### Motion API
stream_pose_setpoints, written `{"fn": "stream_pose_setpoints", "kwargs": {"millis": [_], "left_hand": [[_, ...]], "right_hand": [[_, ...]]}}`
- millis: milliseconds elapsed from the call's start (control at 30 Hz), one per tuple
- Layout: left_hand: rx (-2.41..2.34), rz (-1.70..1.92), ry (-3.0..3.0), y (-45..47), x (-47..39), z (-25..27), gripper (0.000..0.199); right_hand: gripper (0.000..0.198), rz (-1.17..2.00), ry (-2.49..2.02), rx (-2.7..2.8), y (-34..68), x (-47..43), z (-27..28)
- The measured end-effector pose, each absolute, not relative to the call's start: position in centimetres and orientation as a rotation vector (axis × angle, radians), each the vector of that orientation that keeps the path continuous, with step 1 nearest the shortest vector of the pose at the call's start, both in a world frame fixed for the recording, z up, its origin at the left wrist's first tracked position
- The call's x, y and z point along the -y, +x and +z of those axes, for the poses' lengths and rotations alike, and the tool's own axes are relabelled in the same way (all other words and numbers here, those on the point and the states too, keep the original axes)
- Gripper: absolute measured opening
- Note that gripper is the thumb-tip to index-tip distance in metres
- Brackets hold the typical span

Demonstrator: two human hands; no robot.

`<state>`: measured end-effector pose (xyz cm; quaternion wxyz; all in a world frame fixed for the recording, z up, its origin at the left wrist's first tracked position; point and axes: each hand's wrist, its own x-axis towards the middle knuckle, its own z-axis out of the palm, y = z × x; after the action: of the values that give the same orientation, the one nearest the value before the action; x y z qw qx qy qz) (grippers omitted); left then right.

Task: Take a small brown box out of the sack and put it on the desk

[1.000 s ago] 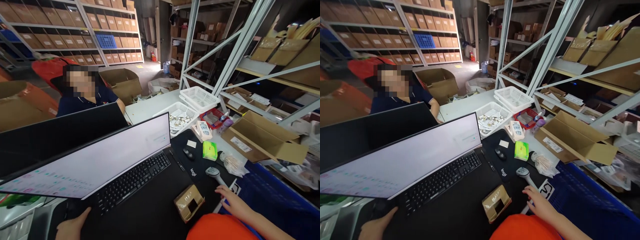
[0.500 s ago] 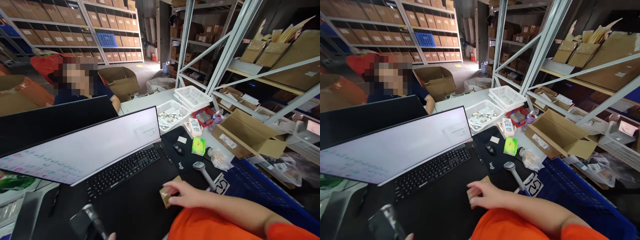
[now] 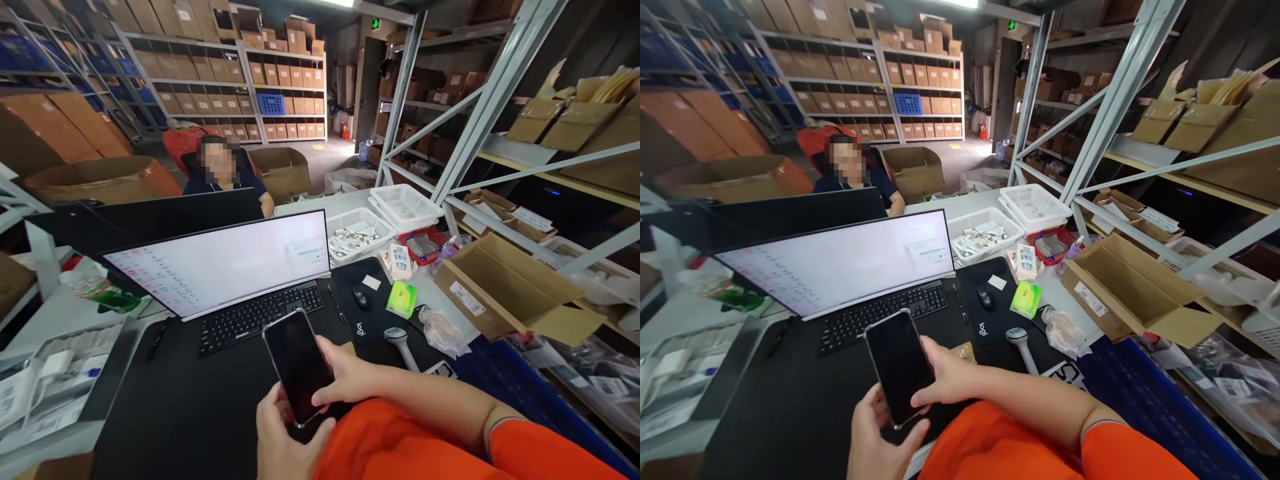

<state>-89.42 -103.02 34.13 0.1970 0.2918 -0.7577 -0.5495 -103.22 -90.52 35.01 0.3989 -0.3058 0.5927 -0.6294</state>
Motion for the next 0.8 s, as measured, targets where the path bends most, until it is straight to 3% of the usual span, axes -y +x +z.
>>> {"fn": "stream_pose_setpoints", "kwargs": {"millis": [167, 333, 500, 700, 800], "left_hand": [[1.52, -2.222, 0.833, -90.1, 102.9, 33.5, 0.083], [1.015, -2.457, 1.216, -90.4, 101.0, 35.3, 0.065], [0.841, -2.668, 1.22, -90.1, 99.7, 35.6, 0.059], [0.781, -2.534, 1.391, -90.6, 99.8, 34.6, 0.053], [0.758, -2.519, 1.375, -90.6, 100.4, 34.9, 0.058]], "right_hand": [[0.1, -1.535, -0.857, -1.371, -103.0, 89.1, 34.2], [0.109, -1.372, -0.923, -1.344, -102.8, 88.9, 33.8], [0.075, -1.26, -0.87, -1.263, -105.0, 87.8, 32.6], [0.05, -1.418, -0.617, -1.756, -109.3, 85.3, 28.3], [0.041, -1.338, -0.581, -2.25, -112.6, 84.6, 25.5]]}}
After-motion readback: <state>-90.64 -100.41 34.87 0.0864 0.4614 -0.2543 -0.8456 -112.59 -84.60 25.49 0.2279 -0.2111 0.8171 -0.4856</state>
